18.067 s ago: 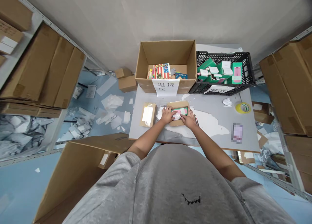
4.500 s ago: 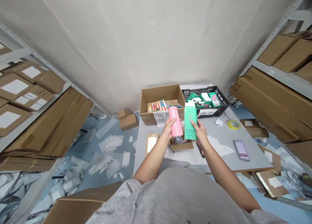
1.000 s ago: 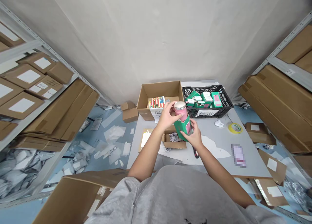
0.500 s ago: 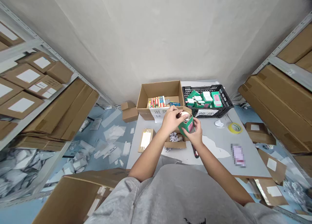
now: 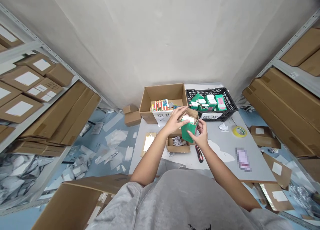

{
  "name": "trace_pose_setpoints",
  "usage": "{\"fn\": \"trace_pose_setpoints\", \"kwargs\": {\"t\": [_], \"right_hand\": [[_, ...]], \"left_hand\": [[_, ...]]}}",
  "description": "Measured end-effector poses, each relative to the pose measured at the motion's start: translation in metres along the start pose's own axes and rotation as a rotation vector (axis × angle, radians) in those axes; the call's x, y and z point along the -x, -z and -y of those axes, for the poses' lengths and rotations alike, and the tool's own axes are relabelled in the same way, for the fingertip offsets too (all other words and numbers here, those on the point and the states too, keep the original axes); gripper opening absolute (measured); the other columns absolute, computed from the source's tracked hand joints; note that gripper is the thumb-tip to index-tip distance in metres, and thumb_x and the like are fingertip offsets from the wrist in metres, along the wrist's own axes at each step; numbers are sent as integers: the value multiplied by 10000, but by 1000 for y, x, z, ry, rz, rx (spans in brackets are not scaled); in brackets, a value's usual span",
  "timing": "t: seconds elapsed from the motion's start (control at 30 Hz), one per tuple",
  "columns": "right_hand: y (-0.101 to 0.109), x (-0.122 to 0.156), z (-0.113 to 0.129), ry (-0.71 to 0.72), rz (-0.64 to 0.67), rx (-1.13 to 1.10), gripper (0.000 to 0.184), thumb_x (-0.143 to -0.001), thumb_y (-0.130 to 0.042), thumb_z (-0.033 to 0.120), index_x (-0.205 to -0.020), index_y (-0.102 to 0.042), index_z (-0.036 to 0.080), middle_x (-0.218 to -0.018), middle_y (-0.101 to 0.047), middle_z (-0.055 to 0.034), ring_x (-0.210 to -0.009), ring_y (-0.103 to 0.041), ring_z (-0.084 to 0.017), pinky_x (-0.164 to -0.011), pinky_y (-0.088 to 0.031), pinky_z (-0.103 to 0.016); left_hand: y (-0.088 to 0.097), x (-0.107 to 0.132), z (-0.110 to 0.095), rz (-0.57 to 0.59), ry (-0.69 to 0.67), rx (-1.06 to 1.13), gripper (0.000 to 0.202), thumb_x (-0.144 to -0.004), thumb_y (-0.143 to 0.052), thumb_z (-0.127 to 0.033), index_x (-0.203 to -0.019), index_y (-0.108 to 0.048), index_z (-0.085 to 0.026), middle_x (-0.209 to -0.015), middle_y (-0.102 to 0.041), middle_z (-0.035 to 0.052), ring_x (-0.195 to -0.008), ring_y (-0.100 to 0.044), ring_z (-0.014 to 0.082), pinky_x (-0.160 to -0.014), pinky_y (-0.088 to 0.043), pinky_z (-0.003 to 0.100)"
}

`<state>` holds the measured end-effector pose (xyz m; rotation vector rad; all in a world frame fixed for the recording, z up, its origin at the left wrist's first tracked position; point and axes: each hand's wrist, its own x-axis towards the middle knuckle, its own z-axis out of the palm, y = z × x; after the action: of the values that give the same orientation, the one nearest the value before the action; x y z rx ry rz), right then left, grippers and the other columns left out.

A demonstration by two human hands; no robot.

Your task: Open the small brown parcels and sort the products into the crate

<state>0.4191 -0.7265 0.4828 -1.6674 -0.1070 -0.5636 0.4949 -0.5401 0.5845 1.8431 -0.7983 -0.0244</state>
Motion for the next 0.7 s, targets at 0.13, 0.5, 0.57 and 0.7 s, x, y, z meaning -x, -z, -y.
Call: {"fn": "trace_pose_setpoints", "kwargs": {"t": [0.13, 0.5, 0.57, 0.7], "right_hand": [[-2, -3, -2, -5, 45, -10, 865, -799, -849, 448, -1493, -383, 225, -1463, -586, -198, -1337, -610, -317, -1129, -505, -499], [-3, -5, -8, 129, 90, 242, 876, -878, -753, 452, -1627, -340, 264, -1527, -490, -170, -1366, -568, -328, -1084, -548, -505], [-3, -6, -6, 160, 87, 310, 827, -882, -742, 440, -1604, -377, 270, -1466, -511, -161, -1315, -592, -322, -1031, -577, -488], [-4, -8, 3, 200, 85, 416, 734, -883, -729, 415, -1541, -434, 272, -1311, -558, -131, -1176, -646, -299, -969, -595, -459]], "left_hand": [[3, -5, 0, 52, -20, 7, 568, -973, -590, -573, -1496, -549, -353, -1469, -599, 62, -1395, -541, 227, -1244, -449, 436], [-33, 11, 16, -447, 166, -205, 302, -945, -649, -546, -996, -840, -317, -1588, -487, 1, -1571, -301, 261, -1372, -247, 588], [-36, 11, 21, -491, 209, -117, 309, -912, -696, -559, -1042, -827, -310, -1636, -405, 8, -1597, -283, 280, -1375, -272, 572], [-30, 5, 25, -553, 214, 121, 857, -831, -782, -607, -1579, -416, -403, -1708, -235, 67, -1517, -450, 261, -1204, -552, 425]]}}
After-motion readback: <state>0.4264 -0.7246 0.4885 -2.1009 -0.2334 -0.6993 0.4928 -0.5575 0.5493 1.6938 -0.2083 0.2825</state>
